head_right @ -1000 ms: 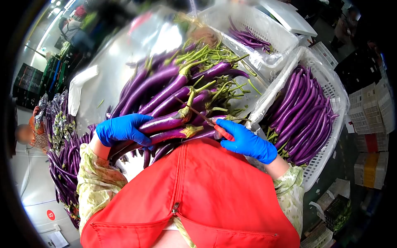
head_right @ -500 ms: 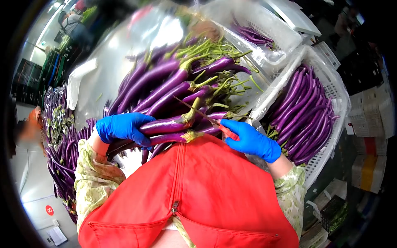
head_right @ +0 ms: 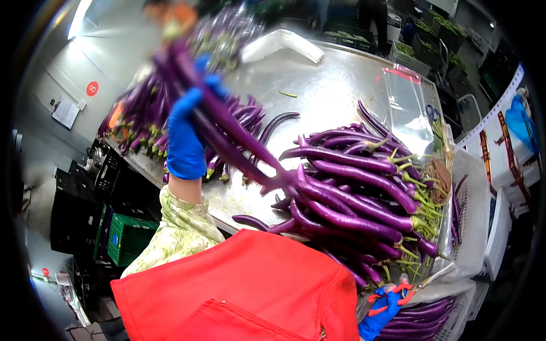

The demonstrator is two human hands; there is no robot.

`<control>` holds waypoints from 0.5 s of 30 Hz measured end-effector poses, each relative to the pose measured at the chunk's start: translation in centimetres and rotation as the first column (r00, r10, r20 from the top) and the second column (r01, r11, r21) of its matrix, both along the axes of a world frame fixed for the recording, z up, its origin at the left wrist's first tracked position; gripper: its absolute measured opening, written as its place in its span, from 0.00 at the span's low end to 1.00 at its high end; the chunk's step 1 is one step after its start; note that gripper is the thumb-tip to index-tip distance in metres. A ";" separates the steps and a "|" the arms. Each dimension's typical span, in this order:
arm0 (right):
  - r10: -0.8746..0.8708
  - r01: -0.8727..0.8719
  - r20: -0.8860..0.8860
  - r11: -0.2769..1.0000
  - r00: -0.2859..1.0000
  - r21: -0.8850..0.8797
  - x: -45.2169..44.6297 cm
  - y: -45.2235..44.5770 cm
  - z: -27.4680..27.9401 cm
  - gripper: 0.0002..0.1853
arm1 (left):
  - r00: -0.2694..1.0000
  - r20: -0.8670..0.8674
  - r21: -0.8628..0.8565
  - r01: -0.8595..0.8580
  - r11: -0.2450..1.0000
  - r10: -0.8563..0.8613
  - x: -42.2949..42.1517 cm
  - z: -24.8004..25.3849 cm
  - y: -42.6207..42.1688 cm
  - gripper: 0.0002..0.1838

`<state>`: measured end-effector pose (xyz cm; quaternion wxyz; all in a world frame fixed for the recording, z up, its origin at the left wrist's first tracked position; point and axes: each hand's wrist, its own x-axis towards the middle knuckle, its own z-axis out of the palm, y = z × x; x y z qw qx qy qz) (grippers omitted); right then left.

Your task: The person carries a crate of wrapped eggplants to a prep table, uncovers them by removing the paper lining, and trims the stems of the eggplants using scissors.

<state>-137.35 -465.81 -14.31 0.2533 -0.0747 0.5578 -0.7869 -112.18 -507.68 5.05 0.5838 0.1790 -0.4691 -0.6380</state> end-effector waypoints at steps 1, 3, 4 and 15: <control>-0.002 0.002 0.009 1.000 1.000 0.000 -0.1 -0.7 0.1 0.31 | 0.964 -0.134 0.102 -0.216 0.971 0.229 1.1 -0.8 -1.9 0.20; -0.017 0.017 0.029 1.000 0.999 0.004 0.3 -1.8 0.3 0.31 | 0.822 -0.366 0.097 -0.433 0.896 0.437 5.0 -4.3 -8.4 0.18; -0.012 0.013 0.042 1.000 0.999 -0.018 0.5 -2.5 0.9 0.31 | 0.770 -0.415 0.172 -0.456 0.873 0.484 7.1 -5.7 -11.3 0.17; -0.054 0.057 0.057 0.997 0.997 -0.060 -0.7 -2.9 0.8 0.31 | 0.676 -0.283 0.896 -0.067 0.439 0.680 19.6 -19.5 -27.2 0.26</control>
